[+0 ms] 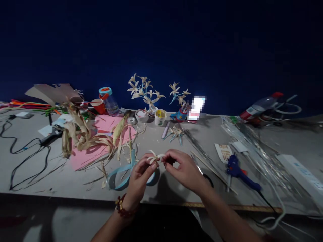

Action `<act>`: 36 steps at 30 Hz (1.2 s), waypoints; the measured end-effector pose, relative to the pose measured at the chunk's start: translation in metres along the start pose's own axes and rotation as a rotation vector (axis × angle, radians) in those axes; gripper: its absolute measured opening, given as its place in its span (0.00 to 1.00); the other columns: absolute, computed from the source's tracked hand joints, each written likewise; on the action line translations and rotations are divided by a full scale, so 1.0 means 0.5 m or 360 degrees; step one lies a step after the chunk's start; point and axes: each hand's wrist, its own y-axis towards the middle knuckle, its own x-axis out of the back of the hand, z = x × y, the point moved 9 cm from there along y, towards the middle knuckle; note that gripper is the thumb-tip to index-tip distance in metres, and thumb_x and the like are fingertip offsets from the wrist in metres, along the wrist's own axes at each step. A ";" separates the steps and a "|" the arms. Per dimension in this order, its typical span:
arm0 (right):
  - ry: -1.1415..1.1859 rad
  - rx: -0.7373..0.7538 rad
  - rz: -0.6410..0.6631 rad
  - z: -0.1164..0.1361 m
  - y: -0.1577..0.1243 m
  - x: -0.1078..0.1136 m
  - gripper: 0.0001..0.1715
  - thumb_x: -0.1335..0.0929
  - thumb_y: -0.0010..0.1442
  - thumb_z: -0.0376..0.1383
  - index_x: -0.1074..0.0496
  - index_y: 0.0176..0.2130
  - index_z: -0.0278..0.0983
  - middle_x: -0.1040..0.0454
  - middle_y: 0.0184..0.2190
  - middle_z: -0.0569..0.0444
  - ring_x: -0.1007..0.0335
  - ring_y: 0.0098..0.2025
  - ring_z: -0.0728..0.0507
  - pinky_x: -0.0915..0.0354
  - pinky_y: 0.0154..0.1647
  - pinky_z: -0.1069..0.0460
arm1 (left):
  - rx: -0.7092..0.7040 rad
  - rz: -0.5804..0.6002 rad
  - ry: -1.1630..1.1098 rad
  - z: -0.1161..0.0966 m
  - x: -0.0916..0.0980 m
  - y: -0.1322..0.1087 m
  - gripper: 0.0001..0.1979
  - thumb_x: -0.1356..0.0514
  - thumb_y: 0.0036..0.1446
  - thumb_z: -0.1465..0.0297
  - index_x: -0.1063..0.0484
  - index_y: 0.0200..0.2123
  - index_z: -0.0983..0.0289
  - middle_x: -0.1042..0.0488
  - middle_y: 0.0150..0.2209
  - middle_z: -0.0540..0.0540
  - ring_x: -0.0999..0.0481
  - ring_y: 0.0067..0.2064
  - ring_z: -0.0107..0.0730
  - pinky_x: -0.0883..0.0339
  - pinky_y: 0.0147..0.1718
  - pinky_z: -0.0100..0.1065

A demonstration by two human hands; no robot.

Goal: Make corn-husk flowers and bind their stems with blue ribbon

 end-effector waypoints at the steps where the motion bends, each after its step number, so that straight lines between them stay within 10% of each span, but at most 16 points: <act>1: -0.0036 0.0033 -0.0028 0.008 -0.006 0.006 0.09 0.34 0.54 0.25 0.29 0.32 0.38 0.27 0.29 0.57 0.31 0.31 0.48 0.38 0.34 0.54 | 0.0008 0.0015 -0.0017 0.002 -0.009 -0.001 0.05 0.34 0.54 0.68 0.24 0.31 0.63 0.26 0.40 0.57 0.27 0.44 0.38 0.34 0.45 0.35; 28: 0.0017 0.0018 -0.0478 -0.011 -0.062 0.033 0.03 0.32 0.59 0.32 0.29 0.32 0.39 0.26 0.27 0.56 0.30 0.29 0.47 0.34 0.32 0.53 | 0.0103 -0.0094 -0.0404 0.022 -0.054 -0.014 0.06 0.32 0.50 0.69 0.26 0.29 0.62 0.23 0.34 0.53 0.26 0.40 0.33 0.34 0.47 0.35; 36: 0.0012 0.0345 -0.0511 0.038 -0.060 0.078 0.05 0.31 0.61 0.30 0.27 0.35 0.40 0.24 0.31 0.54 0.29 0.34 0.45 0.33 0.38 0.49 | 0.0186 0.0092 -0.0454 0.017 -0.069 -0.014 0.05 0.36 0.55 0.70 0.25 0.28 0.65 0.24 0.31 0.55 0.27 0.37 0.34 0.36 0.44 0.36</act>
